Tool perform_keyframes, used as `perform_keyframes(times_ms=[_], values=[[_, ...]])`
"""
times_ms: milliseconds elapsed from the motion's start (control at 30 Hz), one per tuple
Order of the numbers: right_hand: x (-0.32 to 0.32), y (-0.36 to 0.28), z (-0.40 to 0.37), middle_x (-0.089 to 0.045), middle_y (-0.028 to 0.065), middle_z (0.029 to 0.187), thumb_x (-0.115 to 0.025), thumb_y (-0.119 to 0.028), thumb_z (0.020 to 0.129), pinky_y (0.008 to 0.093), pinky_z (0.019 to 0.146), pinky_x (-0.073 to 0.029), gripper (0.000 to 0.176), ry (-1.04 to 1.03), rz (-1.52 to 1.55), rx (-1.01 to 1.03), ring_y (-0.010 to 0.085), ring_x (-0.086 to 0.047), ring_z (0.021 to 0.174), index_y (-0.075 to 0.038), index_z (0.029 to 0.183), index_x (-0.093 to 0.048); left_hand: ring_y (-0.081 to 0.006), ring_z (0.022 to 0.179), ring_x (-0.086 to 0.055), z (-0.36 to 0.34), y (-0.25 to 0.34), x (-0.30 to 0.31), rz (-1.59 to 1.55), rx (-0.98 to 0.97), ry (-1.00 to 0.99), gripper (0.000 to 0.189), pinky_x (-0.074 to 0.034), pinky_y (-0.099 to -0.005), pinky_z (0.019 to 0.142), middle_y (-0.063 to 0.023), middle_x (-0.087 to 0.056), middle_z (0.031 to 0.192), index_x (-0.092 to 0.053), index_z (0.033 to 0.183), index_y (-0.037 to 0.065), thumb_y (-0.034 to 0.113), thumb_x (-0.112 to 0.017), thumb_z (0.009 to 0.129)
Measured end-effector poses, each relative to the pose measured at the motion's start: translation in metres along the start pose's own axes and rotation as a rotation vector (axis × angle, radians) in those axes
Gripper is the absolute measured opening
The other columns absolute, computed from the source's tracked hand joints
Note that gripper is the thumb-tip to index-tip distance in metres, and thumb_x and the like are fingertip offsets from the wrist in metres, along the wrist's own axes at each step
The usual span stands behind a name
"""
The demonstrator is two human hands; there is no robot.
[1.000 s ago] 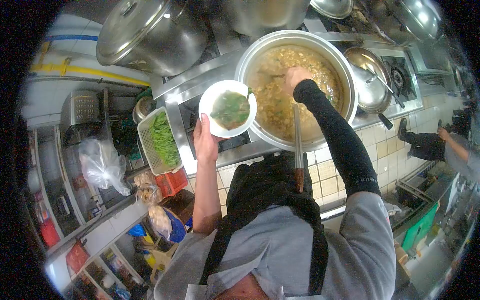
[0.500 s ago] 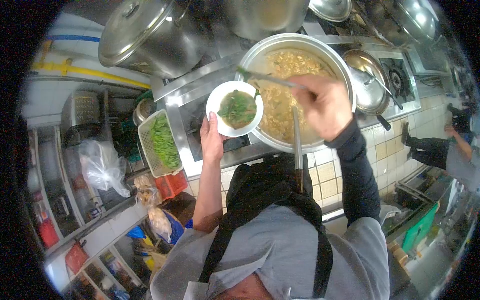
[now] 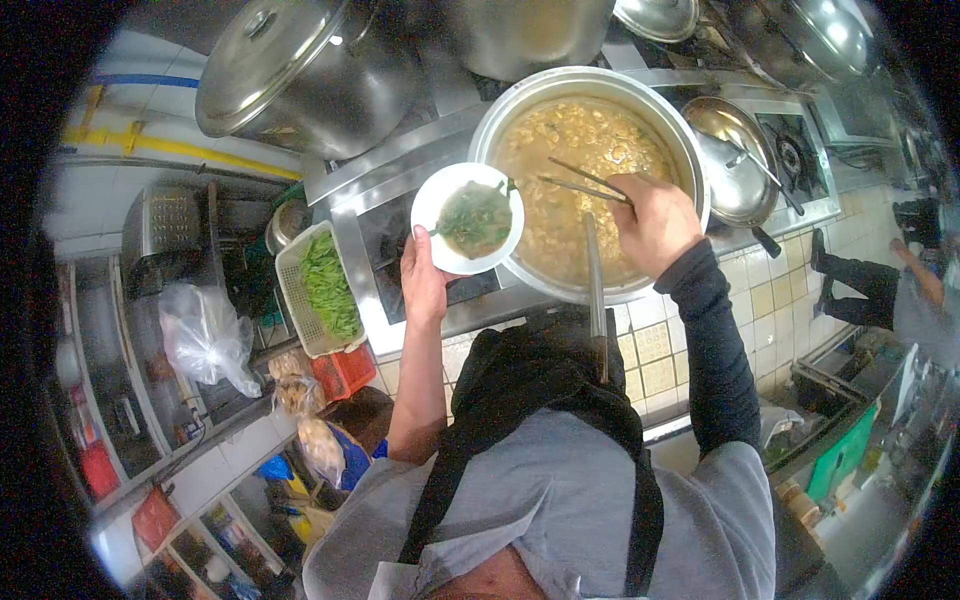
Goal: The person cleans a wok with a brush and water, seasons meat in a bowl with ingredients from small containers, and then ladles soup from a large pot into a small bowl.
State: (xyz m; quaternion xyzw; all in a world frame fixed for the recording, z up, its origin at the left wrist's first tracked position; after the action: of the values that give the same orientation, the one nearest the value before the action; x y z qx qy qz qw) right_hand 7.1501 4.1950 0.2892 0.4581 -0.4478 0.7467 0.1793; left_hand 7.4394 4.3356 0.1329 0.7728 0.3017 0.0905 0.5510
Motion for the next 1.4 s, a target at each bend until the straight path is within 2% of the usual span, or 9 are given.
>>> perform_keyframes(times_ms=[133,367,533,667,900,1067,1100,1267,1400], values=[[-0.044,0.012,-0.002,-0.072,0.0225,0.095,-0.064,-0.007,0.086,0.0469,0.076,-0.056,0.023,-0.118,0.057,0.004,0.0412,-0.071,0.087,0.0,0.106,-0.072,-0.028,0.096,-0.075,0.001,-0.001,0.0,0.007,0.009,0.011,0.059,-0.068,-0.038,0.067,-0.0193,-0.067,0.122,-0.048,0.142,-0.003,0.047,-0.04,0.111],[-0.025,-0.02,-0.022,-0.072,0.0247,0.095,-0.066,-0.008,0.088,0.0437,0.079,-0.056,0.026,0.097,0.276,-0.167,0.0417,-0.071,0.087,0.003,0.111,-0.071,-0.0299,0.101,-0.074,0.003,-0.004,0.001,0.008,0.014,0.03,0.061,-0.068,-0.0404,0.07,-0.0201,-0.065,0.125,-0.047,0.144,-0.004,0.048,-0.039,0.111],[-0.03,0.026,-0.014,-0.072,0.0234,0.089,-0.063,-0.009,0.09,0.0464,0.072,-0.057,0.019,0.198,0.023,-0.121,0.0419,-0.071,0.077,0.001,0.102,-0.072,-0.0312,0.105,-0.073,-0.002,0.006,-0.005,0.006,0.014,-0.005,0.063,-0.068,-0.0414,0.073,-0.0212,-0.064,0.128,-0.043,0.145,-0.005,0.048,-0.037,0.112],[-0.086,0.094,0.043,-0.071,0.0233,0.083,-0.063,-0.019,0.089,0.0538,0.079,-0.056,0.02,0.068,-0.156,-0.215,0.0434,-0.07,0.083,-0.003,0.099,-0.072,-0.0315,0.104,-0.074,-0.003,0.007,-0.004,0.015,0.029,-0.005,0.063,-0.069,-0.0422,0.073,-0.021,-0.064,0.127,-0.043,0.145,-0.004,0.048,-0.035,0.112],[-0.15,0.126,0.103,-0.074,0.0241,0.093,-0.061,-0.023,0.086,0.05,0.087,-0.057,0.025,-0.121,-0.265,-0.279,0.0416,-0.071,0.094,-0.004,0.097,-0.074,-0.0304,0.101,-0.074,0.0,0.002,0.001,0.002,0.04,-0.013,0.061,-0.068,-0.0433,0.07,-0.02,-0.066,0.126,-0.044,0.145,-0.003,0.047,-0.037,0.112],[-0.105,0.116,0.087,-0.073,0.0221,0.088,-0.063,-0.021,0.086,0.0494,0.083,-0.057,0.022,-0.01,-0.175,-0.217,0.0402,-0.072,0.088,-0.006,0.096,-0.074,-0.0291,0.101,-0.075,0.003,-0.004,0.006,0.017,0.042,0.005,0.06,-0.068,-0.0422,0.071,-0.0197,-0.067,0.124,-0.046,0.144,-0.003,0.047,-0.038,0.112],[-0.091,0.112,0.079,-0.073,0.0211,0.086,-0.064,-0.019,0.086,0.0494,0.081,-0.057,0.021,0.116,-0.124,-0.186,0.0396,-0.072,0.084,-0.007,0.098,-0.076,-0.0288,0.1,-0.075,0.005,-0.007,0.009,0.025,0.049,0.013,0.059,-0.068,-0.0416,0.071,-0.0195,-0.067,0.124,-0.047,0.143,-0.003,0.046,-0.038,0.112],[-0.007,0.043,0.039,-0.074,0.0196,0.084,-0.069,-0.015,0.091,0.0372,0.07,-0.057,0.022,0.205,0.13,-0.203,0.0303,-0.073,0.072,-0.001,0.107,-0.077,-0.0272,0.098,-0.075,0.005,-0.005,0.013,0.092,0.073,0.082,0.053,-0.068,-0.0393,0.068,-0.019,-0.067,0.121,-0.05,0.139,-0.004,0.041,-0.04,0.112],[-0.006,-0.02,0.004,-0.075,0.021,0.092,-0.066,-0.005,0.088,0.0373,0.072,-0.057,0.022,0.103,0.428,-0.145,0.032,-0.073,0.076,0.001,0.106,-0.076,-0.0296,0.103,-0.073,0.003,-0.001,0.014,0.082,0.032,0.056,0.053,-0.068,-0.0423,0.07,-0.0205,-0.065,0.124,-0.048,0.14,-0.006,0.038,-0.041,0.111]])
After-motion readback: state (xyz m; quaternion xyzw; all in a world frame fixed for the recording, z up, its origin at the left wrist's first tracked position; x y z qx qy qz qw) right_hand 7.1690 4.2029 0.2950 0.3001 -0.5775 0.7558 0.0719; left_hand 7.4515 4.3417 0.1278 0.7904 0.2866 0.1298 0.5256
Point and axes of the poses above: each hand's wrist, its own z-axis towards the middle knuckle, its own x-axis out of the back of the hand, y = z × x, the point moved 4 cm from there along z, towards the middle knuckle
